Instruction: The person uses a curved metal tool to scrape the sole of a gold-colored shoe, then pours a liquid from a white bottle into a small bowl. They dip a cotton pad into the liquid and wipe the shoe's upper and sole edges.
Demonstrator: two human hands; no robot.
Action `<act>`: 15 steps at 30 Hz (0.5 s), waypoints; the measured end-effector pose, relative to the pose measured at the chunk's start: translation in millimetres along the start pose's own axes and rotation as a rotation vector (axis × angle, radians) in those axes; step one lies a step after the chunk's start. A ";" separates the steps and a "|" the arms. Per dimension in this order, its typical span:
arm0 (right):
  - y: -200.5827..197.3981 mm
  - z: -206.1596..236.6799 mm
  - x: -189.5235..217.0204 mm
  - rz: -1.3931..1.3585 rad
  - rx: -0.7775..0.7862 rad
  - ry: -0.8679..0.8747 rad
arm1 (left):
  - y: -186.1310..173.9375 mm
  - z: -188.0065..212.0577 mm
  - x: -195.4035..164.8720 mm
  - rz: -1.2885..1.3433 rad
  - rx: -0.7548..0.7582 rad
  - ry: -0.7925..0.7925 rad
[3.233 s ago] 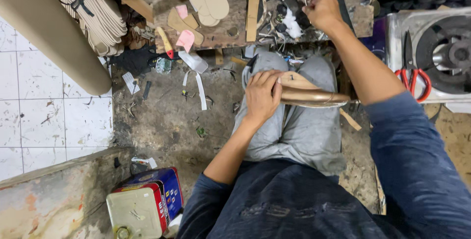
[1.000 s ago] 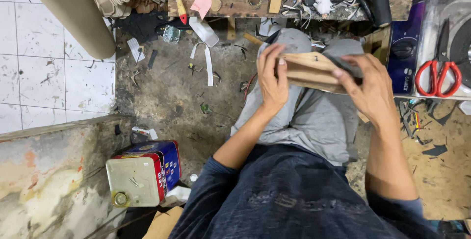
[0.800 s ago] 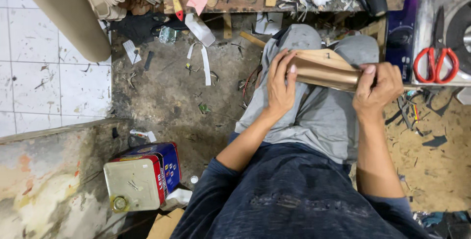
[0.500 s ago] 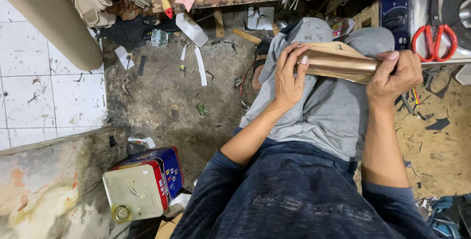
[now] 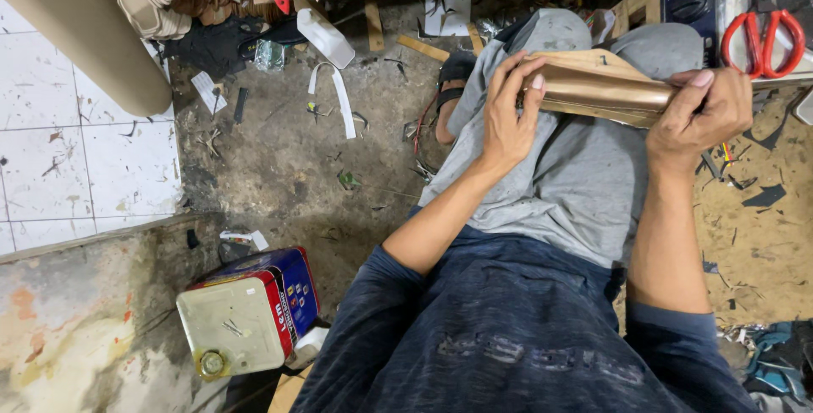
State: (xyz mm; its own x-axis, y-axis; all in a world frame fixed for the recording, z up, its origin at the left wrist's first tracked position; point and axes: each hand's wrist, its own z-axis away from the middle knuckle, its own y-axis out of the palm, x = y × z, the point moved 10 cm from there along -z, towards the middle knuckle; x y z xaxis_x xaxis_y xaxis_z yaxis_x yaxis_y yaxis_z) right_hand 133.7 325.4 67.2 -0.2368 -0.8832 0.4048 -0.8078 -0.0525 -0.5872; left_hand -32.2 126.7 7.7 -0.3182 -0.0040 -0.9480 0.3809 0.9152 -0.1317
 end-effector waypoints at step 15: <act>17.9 -0.7 20.7 -0.021 -0.040 -0.032 | -24.2 0.2 12.1 -0.001 -0.072 -0.072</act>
State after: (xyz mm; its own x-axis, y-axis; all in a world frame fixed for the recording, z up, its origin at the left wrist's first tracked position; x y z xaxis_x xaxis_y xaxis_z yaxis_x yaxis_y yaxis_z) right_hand 113.9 306.5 65.6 -0.2031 -0.8965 0.3936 -0.8331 -0.0530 -0.5506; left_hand -45.1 104.4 -0.6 -0.2540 -0.0316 -0.9667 0.3165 0.9417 -0.1140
